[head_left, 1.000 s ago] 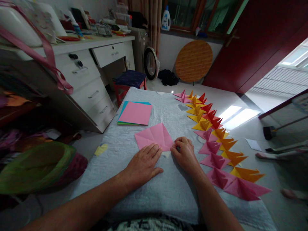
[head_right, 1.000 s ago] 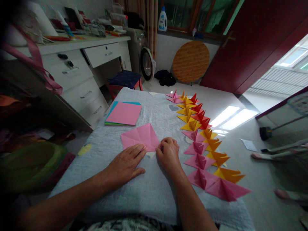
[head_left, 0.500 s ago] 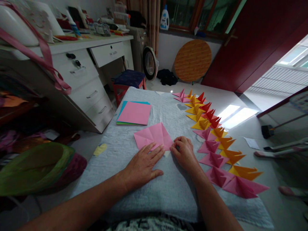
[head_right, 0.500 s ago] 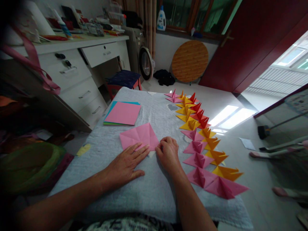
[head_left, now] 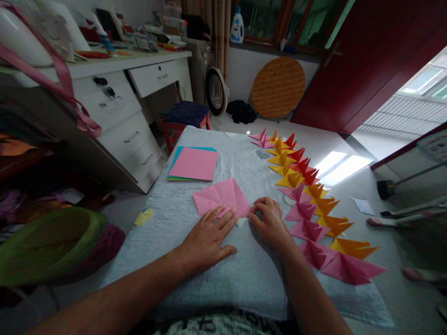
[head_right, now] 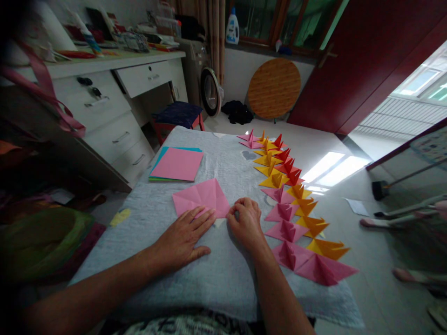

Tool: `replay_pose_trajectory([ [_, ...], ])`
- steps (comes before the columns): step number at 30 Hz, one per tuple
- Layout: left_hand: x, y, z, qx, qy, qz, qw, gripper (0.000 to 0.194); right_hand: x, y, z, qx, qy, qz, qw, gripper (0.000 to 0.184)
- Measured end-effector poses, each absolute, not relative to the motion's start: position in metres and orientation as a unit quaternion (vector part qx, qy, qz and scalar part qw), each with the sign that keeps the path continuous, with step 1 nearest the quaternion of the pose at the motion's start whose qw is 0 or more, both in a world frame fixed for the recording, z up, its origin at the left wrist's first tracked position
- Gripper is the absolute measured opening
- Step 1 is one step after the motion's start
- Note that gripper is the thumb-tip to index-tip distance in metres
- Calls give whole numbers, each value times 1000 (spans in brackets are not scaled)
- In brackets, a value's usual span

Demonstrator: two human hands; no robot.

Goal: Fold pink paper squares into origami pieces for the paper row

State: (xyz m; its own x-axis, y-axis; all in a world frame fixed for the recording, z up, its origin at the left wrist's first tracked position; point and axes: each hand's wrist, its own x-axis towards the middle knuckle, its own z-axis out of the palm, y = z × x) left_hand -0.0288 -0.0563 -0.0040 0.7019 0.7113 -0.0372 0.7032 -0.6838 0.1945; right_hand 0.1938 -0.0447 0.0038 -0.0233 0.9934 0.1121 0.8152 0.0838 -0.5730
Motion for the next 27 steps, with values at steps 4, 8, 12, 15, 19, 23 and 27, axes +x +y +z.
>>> replay_pose_trajectory([
  [4, -29, -57, -6, 916, 387, 26, 99, 76, 188, -46, 5, -646, -697, 180, 254, 4],
  [8, -30, -57, -10, 914, 392, 34, 103, 80, 183, -44, 4, -641, -704, 175, 251, 5],
  [12, -30, -57, -11, 911, 398, 30, 106, 80, 180, -42, 4, -629, -719, 175, 240, 5],
  [15, -30, -57, -10, 911, 396, 29, 108, 80, 179, -40, 5, -630, -722, 180, 223, 8],
  [19, -30, -57, -9, 913, 391, 30, 111, 80, 177, -38, 6, -636, -719, 185, 210, 14],
  [23, -30, -57, -8, 913, 390, 27, 112, 77, 175, -35, 7, -642, -717, 183, 202, 17],
  [27, -30, -56, -9, 912, 392, 18, 116, 79, 174, -35, 6, -647, -715, 173, 201, 17],
])
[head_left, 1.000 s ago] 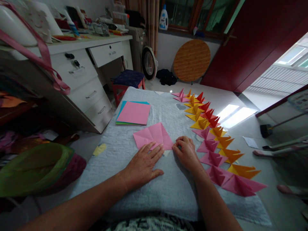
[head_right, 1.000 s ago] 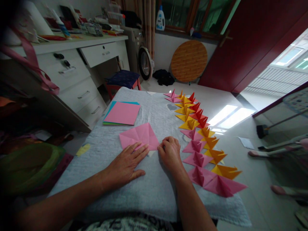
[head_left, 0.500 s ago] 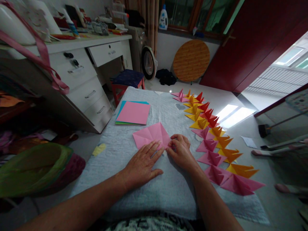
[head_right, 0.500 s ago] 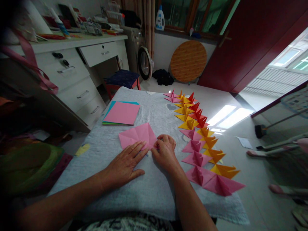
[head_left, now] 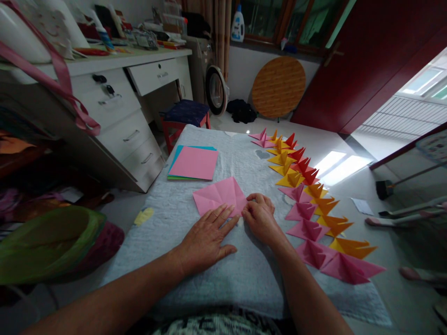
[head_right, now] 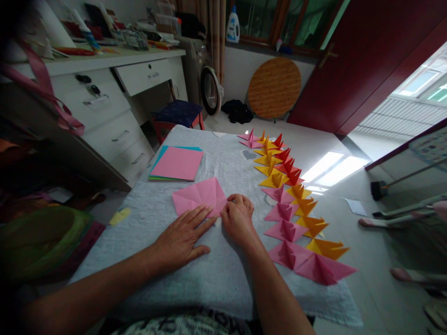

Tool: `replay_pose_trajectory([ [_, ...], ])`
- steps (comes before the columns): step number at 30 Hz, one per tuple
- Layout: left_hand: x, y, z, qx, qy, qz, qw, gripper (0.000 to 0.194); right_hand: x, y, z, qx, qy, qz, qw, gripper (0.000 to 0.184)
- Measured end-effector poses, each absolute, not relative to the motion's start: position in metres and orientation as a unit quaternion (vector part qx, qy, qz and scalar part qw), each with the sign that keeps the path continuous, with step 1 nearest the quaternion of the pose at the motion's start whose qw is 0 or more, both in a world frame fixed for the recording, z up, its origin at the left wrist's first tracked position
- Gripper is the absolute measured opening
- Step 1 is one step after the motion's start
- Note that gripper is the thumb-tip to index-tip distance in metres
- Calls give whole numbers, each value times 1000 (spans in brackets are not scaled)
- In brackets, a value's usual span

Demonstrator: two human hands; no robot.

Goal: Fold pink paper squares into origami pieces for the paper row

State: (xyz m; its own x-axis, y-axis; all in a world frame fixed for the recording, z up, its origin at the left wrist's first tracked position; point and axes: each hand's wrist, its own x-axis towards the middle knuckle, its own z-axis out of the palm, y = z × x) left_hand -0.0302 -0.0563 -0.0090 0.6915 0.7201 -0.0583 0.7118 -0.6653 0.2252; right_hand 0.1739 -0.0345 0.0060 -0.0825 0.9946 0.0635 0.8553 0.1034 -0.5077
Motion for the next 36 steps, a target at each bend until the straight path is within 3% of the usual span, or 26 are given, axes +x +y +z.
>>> replay_pose_trajectory([
  [18, -29, -54, -1, 907, 394, -17, 144, 80, 171, -36, 6, -658, -705, 162, 209, 17],
  [36, -30, -54, -5, 916, 386, -7, 105, 78, 183, -41, -1, -689, -681, 118, 217, 16],
])
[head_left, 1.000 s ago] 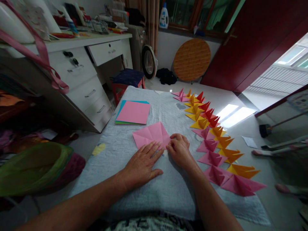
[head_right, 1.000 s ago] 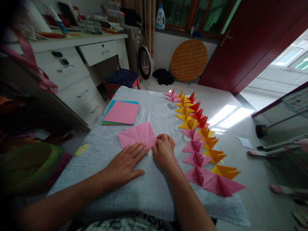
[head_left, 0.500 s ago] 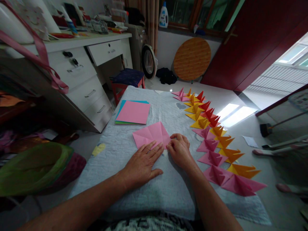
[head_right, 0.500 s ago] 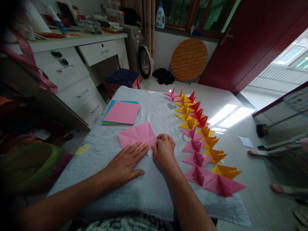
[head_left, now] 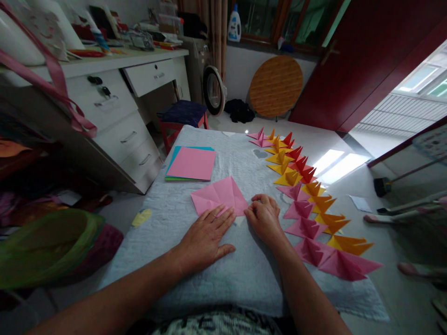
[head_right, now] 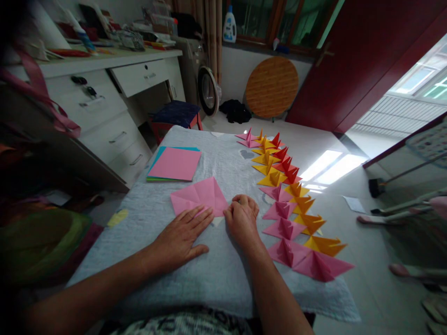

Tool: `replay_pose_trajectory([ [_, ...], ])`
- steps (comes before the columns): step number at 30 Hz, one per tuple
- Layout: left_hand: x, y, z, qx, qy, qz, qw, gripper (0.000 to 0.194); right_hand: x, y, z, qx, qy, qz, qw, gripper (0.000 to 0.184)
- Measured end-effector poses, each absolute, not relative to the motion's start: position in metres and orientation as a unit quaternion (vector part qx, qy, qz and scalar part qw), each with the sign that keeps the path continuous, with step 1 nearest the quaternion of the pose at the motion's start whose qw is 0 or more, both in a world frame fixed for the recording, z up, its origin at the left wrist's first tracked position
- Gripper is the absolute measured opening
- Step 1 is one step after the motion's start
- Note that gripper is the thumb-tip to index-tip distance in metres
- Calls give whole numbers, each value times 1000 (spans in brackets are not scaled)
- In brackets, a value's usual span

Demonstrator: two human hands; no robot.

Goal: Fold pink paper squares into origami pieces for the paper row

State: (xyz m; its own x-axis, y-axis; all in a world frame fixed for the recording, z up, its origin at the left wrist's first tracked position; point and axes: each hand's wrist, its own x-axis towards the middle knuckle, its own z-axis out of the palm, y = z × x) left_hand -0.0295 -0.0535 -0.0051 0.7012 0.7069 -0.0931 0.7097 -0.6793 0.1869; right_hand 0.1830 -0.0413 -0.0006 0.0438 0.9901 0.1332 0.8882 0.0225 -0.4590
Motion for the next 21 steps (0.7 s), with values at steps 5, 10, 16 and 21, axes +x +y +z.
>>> replay_pose_trajectory([
  [5, -29, -54, -7, 918, 385, -1, 95, 78, 186, -42, -2, -704, -673, 92, 207, 13],
  [10, -29, -55, -8, 919, 384, 2, 87, 77, 195, -40, -5, -703, -662, 103, 236, 15],
  [16, -31, -55, -6, 919, 383, 9, 97, 76, 198, -47, 0, -631, -704, 148, 291, 19],
  [21, -30, -54, -4, 914, 389, -5, 113, 78, 194, -50, 2, -609, -734, 151, 261, 18],
])
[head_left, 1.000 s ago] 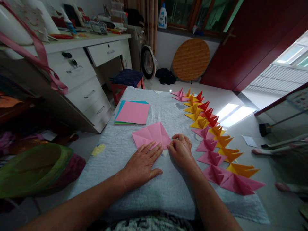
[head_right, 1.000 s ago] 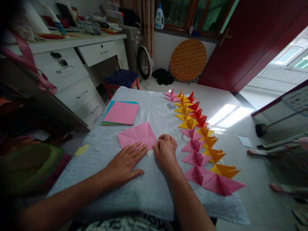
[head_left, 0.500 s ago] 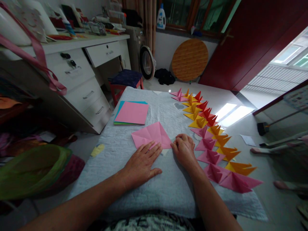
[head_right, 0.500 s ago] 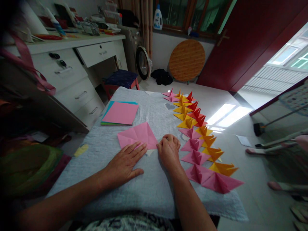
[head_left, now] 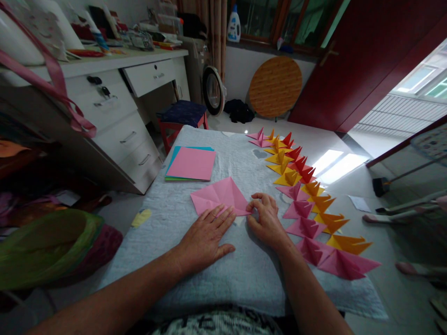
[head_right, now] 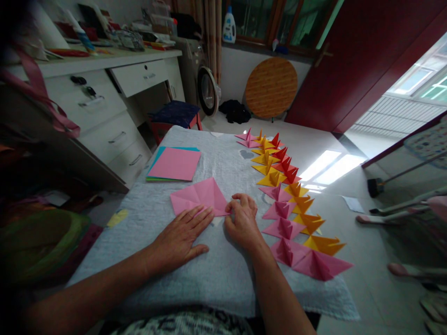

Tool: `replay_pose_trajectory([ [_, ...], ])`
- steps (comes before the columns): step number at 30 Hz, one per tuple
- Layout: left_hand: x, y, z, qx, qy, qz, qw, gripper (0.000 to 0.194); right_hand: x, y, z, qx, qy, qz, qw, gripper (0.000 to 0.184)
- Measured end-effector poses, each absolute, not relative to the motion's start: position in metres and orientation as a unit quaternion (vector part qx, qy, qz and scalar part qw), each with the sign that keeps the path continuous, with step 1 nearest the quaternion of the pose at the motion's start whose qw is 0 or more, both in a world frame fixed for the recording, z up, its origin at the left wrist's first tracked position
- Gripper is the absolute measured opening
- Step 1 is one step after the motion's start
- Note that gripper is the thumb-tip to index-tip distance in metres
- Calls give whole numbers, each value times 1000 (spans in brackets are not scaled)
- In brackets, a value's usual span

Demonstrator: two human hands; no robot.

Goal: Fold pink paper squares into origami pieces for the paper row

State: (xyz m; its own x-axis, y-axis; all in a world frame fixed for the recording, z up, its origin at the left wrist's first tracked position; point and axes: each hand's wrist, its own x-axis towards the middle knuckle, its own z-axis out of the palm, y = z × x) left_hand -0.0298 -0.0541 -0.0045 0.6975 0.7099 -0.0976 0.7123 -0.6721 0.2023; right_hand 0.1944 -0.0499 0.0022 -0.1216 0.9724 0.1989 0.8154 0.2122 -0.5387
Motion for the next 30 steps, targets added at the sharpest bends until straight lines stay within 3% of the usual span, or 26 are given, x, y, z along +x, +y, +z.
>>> replay_pose_trajectory([
  [12, -29, -55, -4, 917, 385, 3, 106, 73, 184, -45, 3, -660, -717, 130, 180, 5],
  [21, -30, -55, -5, 917, 384, 11, 104, 72, 188, -44, -2, -669, -717, 91, 174, 10],
  [26, -29, -55, -3, 916, 385, 5, 112, 70, 193, -39, -8, -692, -686, 50, 220, 14],
  [30, -30, -55, -4, 916, 385, 14, 112, 70, 197, -38, 1, -693, -622, 24, 365, 17],
])
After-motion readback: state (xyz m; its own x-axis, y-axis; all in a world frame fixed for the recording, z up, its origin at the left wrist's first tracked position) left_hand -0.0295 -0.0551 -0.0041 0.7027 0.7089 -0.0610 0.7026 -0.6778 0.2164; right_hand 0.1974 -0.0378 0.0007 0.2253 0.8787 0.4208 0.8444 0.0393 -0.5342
